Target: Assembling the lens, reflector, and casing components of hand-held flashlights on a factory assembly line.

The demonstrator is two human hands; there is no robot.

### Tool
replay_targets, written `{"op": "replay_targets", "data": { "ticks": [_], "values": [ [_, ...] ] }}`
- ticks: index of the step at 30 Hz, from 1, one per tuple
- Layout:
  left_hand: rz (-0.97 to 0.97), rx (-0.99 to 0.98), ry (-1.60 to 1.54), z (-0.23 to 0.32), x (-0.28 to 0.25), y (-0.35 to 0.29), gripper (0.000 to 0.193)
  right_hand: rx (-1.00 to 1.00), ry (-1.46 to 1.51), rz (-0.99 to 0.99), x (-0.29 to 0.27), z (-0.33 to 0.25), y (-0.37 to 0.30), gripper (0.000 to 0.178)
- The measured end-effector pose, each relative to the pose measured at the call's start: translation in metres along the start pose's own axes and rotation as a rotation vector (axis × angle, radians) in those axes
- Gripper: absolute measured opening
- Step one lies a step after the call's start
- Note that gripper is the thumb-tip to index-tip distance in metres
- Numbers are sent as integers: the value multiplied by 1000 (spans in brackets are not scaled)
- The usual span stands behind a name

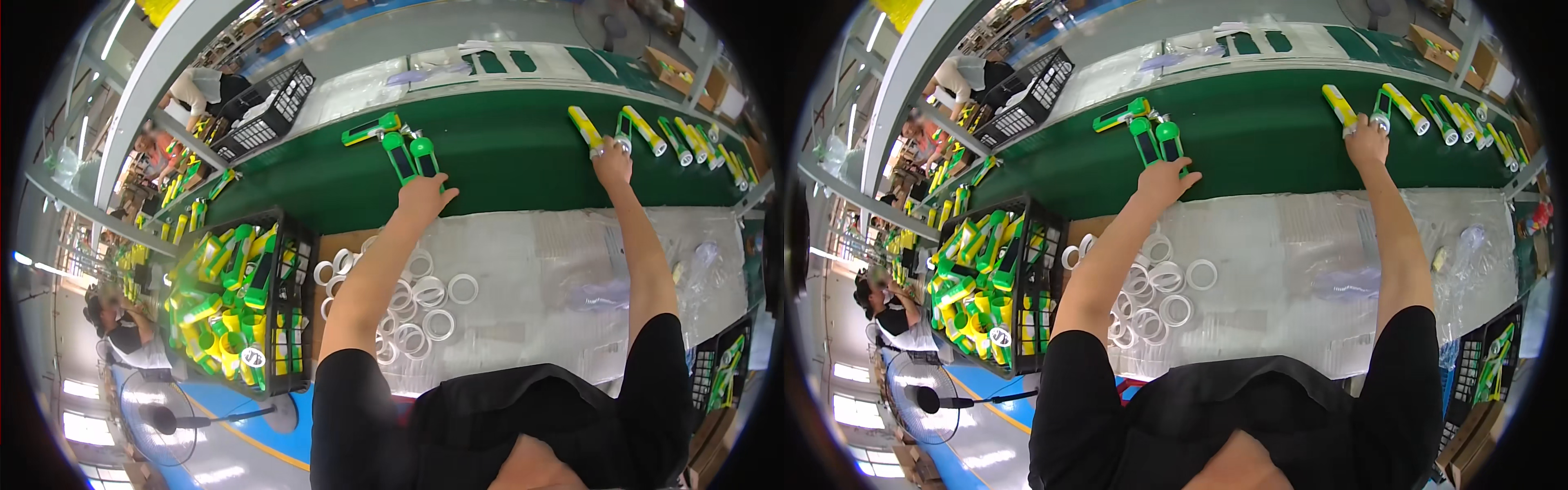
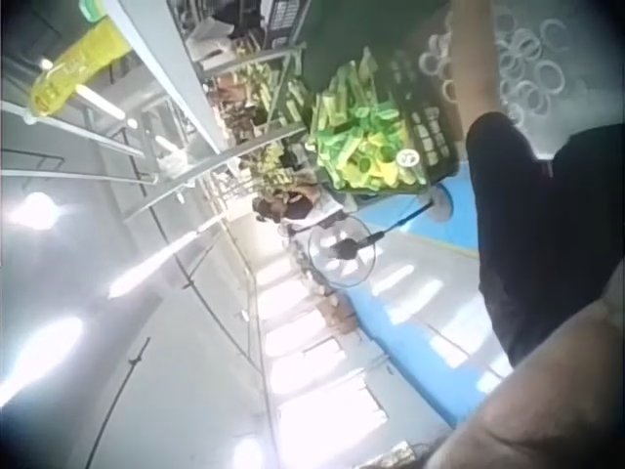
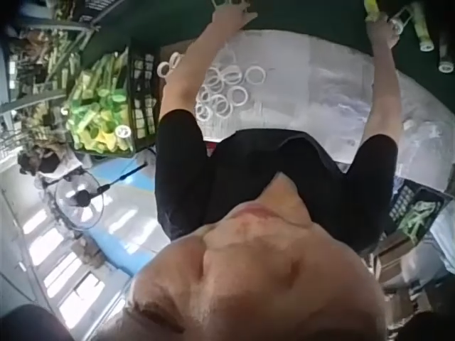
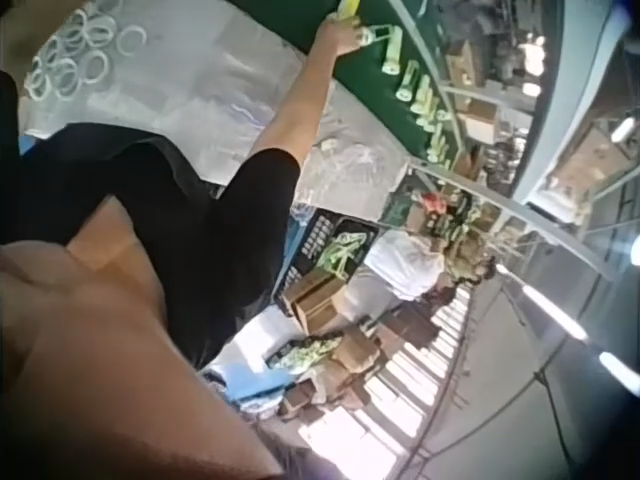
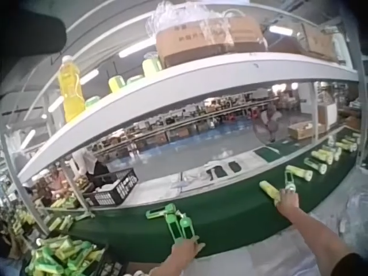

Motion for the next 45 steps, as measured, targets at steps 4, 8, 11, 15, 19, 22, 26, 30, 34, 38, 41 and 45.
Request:
{"op": "replay_targets", "data": {
  "ticks": [4, 8, 11, 15, 19, 22, 26, 30, 34, 38, 41, 45],
  "values": [
    [62, 96, -310, 9, -7, 5, 39, -560, 199, 245, -40, -80, -71, 34],
    [-106, 174, -573, 89, -36, -30, 31, -154, 1047, -757, 20, -120, -135, 47],
    [-119, 457, -611, 156, -34, -82, 31, 10, 1353, -903, 7, -138, -191, 62],
    [-315, 625, -459, 208, -30, -157, 35, 132, 1862, -693, -32, -120, -252, 44],
    [87, 380, -762, 177, -45, -148, 39, -13, 1913, -910, -53, -104, -312, 55],
    [212, 559, -1148, 202, -50, -148, 36, -218, 1856, -1091, -72, -106, -353, 63],
    [-286, 566, -1300, 232, -17, -174, 38, -271, 1763, -1208, -76, -106, -393, 69],
    [-73, 618, -1229, 225, -21, -193, 31, -177, 1646, -991, -75, -88, -400, 56],
    [13, 781, -1086, 238, -34, -221, 44, -205, 1630, -852, -79, -91, -406, 43],
    [2, 896, -1074, 245, -27, -227, 48, -214, 1633, -856, -66, -89, -412, 45],
    [52, 942, -876, 259, -28, -234, 48, -196, 1653, -746, -59, -82, -414, 48],
    [191, 822, -956, 263, -19, -210, 34, -39, 1844, -626, -62, -57, -403, 41]
  ]
}}
Point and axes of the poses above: each hand's wrist, its own y-axis towards the middle knuckle, its own x-axis out of the palm, z = x × y, the point moved 8 cm from there along y, towards the middle knuckle, and after that the axes turned 8 degrees about -z, right-handed, at the moved point
